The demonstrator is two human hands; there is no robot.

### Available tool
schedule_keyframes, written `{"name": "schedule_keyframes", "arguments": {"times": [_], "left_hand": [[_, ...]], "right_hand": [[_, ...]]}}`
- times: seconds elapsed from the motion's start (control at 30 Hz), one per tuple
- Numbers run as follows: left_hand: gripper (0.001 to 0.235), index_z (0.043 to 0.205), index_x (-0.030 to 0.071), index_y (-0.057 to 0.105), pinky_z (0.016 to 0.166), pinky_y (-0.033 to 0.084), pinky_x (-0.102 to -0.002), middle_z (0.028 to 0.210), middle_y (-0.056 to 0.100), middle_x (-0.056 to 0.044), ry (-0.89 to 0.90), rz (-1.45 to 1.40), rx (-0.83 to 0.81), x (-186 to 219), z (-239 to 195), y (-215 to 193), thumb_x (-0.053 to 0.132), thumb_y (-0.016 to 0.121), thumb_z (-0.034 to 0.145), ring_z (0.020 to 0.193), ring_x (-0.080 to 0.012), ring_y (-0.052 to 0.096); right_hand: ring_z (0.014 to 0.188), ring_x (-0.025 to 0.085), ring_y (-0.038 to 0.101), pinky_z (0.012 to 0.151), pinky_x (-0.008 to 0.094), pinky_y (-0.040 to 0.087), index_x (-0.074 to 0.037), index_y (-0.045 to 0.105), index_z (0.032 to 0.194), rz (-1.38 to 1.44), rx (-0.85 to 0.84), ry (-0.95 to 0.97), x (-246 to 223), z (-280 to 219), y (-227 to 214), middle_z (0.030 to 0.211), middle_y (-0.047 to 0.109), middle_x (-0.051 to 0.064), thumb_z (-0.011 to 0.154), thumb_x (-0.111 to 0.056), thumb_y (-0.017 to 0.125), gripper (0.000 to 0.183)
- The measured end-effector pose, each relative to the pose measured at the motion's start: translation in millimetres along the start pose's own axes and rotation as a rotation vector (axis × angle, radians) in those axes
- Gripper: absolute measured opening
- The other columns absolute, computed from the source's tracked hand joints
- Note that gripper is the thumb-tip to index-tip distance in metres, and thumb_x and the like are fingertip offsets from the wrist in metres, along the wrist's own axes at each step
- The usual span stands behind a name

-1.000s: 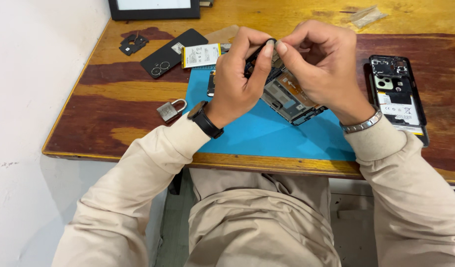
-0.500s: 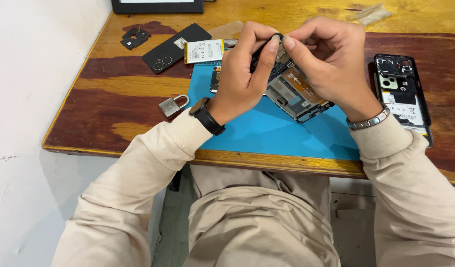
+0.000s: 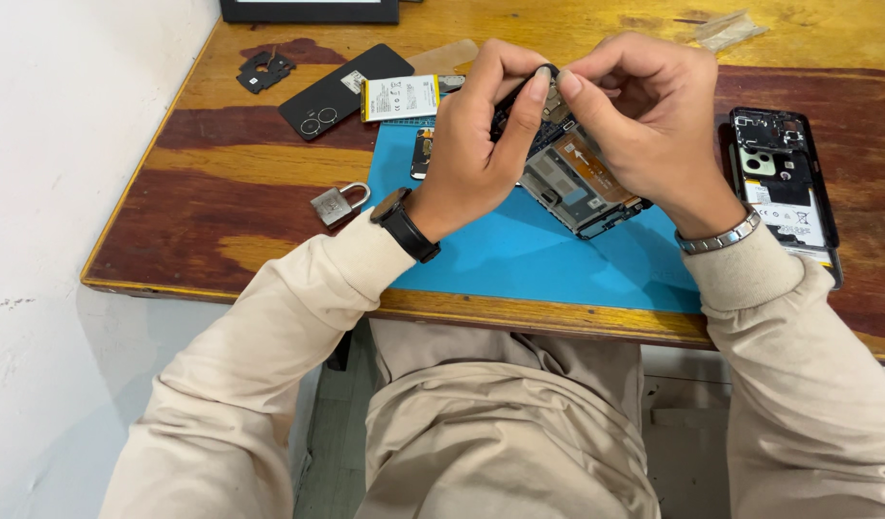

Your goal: The person disassembles a smartphone, removes the motherboard, and uses a small brush to clean components on the board. They then reposition the motherboard within the phone chassis.

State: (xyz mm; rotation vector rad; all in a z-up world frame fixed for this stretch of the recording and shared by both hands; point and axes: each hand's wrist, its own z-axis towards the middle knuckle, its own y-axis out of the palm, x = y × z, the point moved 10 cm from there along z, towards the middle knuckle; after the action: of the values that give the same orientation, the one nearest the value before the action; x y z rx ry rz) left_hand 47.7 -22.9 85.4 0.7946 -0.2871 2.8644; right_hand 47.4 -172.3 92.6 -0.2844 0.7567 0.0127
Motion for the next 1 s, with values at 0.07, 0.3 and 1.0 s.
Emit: {"name": "schedule_keyframes", "arguments": {"times": [0.07,0.3,1.0], "left_hand": [[0.013,0.117,0.005,0.052,0.065,0.046,-0.021,0.085,0.069,-0.004,-0.001,0.002,0.005,0.7,-0.5,-0.5,0.017,0.055,0.117,0.073,-0.0033,0.060],[0.012,0.118,0.005,0.053,0.067,0.047,-0.021,0.088,0.071,-0.004,0.002,-0.017,-0.001,2.7,-0.1,-1.2,0.016,0.055,0.116,0.075,-0.0034,0.062],[0.012,0.119,0.005,0.052,0.067,0.046,-0.022,0.085,0.068,-0.004,0.008,-0.010,-0.019,3.4,-0.6,0.6,0.017,0.052,0.118,0.073,-0.0043,0.060]], "right_hand": [[0.084,0.003,0.060,0.074,0.017,0.047,0.006,0.069,0.105,0.003,0.004,-0.003,0.4,-0.7,-0.5,0.096,0.068,0.001,0.114,0.002,0.071,0.010],[0.085,0.003,0.060,0.075,0.017,0.047,0.006,0.069,0.106,-0.005,0.008,-0.016,0.4,-0.9,-0.5,0.097,0.068,0.001,0.116,0.002,0.072,0.011],[0.084,0.002,0.060,0.074,0.017,0.048,0.005,0.069,0.105,-0.003,0.001,-0.005,1.1,-0.8,-1.6,0.095,0.068,0.001,0.115,0.001,0.073,0.012]]}}
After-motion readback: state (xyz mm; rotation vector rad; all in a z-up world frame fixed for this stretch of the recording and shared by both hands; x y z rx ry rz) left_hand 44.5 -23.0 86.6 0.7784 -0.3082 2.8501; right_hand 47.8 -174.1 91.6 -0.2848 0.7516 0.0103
